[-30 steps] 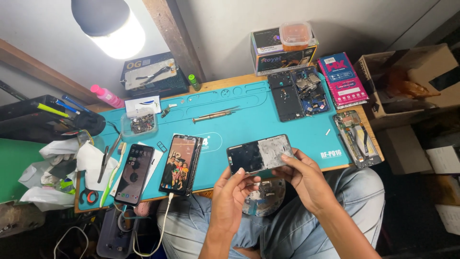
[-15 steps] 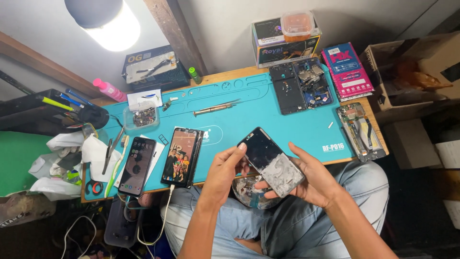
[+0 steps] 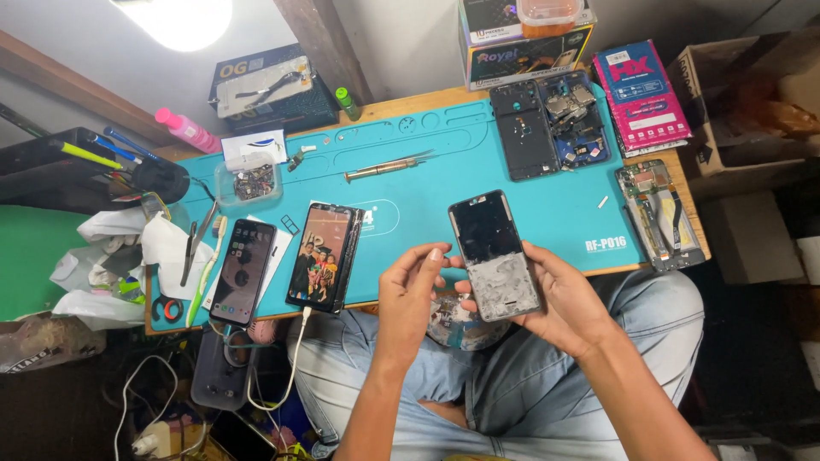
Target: Removing a broken screen from a mobile phone and cleaning the frame for a replacement.
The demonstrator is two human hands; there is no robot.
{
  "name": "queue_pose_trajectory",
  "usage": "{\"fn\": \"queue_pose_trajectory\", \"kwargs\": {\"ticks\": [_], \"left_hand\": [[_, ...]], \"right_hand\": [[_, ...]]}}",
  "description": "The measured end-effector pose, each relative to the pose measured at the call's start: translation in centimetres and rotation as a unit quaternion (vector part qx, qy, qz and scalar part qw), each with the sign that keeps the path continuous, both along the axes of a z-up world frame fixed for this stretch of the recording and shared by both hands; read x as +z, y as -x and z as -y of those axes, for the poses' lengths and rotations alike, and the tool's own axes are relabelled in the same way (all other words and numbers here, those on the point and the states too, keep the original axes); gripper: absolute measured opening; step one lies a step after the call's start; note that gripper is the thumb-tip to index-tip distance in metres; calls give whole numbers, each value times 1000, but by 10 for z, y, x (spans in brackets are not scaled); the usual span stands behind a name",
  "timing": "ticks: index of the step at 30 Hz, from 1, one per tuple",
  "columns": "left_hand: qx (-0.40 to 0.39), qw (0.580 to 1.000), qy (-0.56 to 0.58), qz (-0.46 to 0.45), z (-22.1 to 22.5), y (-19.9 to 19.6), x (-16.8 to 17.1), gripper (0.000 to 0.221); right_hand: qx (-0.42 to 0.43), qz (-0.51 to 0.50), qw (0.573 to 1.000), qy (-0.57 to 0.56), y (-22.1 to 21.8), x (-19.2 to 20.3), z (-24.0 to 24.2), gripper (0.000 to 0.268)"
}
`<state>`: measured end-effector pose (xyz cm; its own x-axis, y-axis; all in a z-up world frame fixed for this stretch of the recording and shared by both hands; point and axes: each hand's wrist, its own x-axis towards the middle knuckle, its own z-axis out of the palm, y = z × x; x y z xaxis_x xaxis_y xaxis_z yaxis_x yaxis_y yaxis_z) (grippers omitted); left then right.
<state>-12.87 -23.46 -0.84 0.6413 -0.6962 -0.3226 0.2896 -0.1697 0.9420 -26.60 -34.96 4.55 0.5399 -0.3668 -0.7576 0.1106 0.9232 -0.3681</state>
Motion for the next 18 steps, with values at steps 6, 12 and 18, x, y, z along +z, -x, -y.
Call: {"fn": "queue_pose_trajectory", "kwargs": {"ticks": [6, 12, 18], "left_hand": [[3, 1000, 5, 24, -4, 9, 7, 24], [-2, 999, 27, 32, -6, 17, 33, 21], [-6, 999, 34, 28, -9, 16, 29, 20]], "right_hand": [[1, 15, 1000, -17, -1, -9, 2, 53], [9, 27, 999, -23, 0, -19, 2, 54], [21, 37, 999, -7, 1, -27, 1, 56]]}}
